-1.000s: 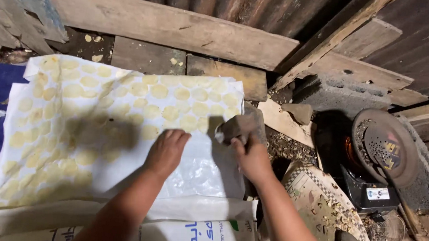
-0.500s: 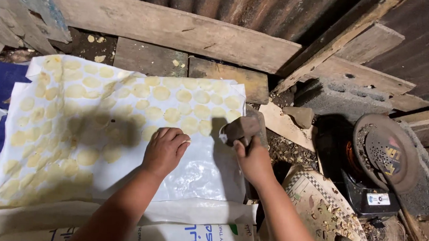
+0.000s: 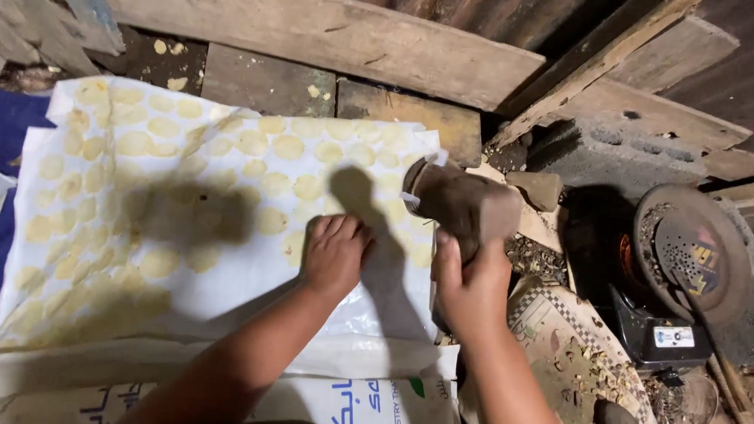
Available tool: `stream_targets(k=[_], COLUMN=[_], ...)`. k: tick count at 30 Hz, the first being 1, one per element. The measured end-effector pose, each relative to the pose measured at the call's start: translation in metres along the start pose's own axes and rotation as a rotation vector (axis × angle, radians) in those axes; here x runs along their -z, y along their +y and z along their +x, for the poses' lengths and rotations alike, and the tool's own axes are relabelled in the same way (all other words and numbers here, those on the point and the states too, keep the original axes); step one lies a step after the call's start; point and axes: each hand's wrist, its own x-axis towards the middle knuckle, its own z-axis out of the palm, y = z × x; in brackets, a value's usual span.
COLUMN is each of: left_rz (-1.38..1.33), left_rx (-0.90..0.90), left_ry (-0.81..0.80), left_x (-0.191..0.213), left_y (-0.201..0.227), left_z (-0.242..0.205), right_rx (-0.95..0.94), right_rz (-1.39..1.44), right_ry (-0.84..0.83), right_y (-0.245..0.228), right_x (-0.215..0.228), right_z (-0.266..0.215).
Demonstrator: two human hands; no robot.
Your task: Processing nuts by cracking them with a mallet, roasting them on a stove, and sorting the pieces.
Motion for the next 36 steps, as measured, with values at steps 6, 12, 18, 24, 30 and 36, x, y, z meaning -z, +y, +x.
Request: stream_targets(k=[6, 12, 18, 24, 30, 36], left_rz=[0.107, -0.126, -0.042, -0.074, -0.144, -0.092], left_rx=[0.007, 0.072, -0.050, 0.038, 0.210, 0.069], left_ry=[0.072, 0.062, -0.077, -0.008, 0.033, 0.029], left_x=[0.036, 0.033, 0.070, 0.047, 0.076, 0.061], left_y=[-0.036, -0.056, -0.038, -0.057, -0.041, -0.029], left_z=[-0.026, -0.043, -0.042, -0.049, -0.039, -0.022], right_rx=[-0.097, -0.326, -0.198, -0.247, -0.274, -0.457], right_rz=[-0.291, -0.122, -0.108, -0.188, -0.243, -0.153], right_ry=[-0.409, -0.618, -0.373, -0.560, -0.421, -0.604], right_y=[0.052, 0.050, 0.019, 0.046, 0.105, 0.061], right_x=[-0.099, -0.080, -0.059, -0.085, -0.067, -0.035], right_z=[-0.047, -0.013, -0.013, -0.026, -0.124, -0.063])
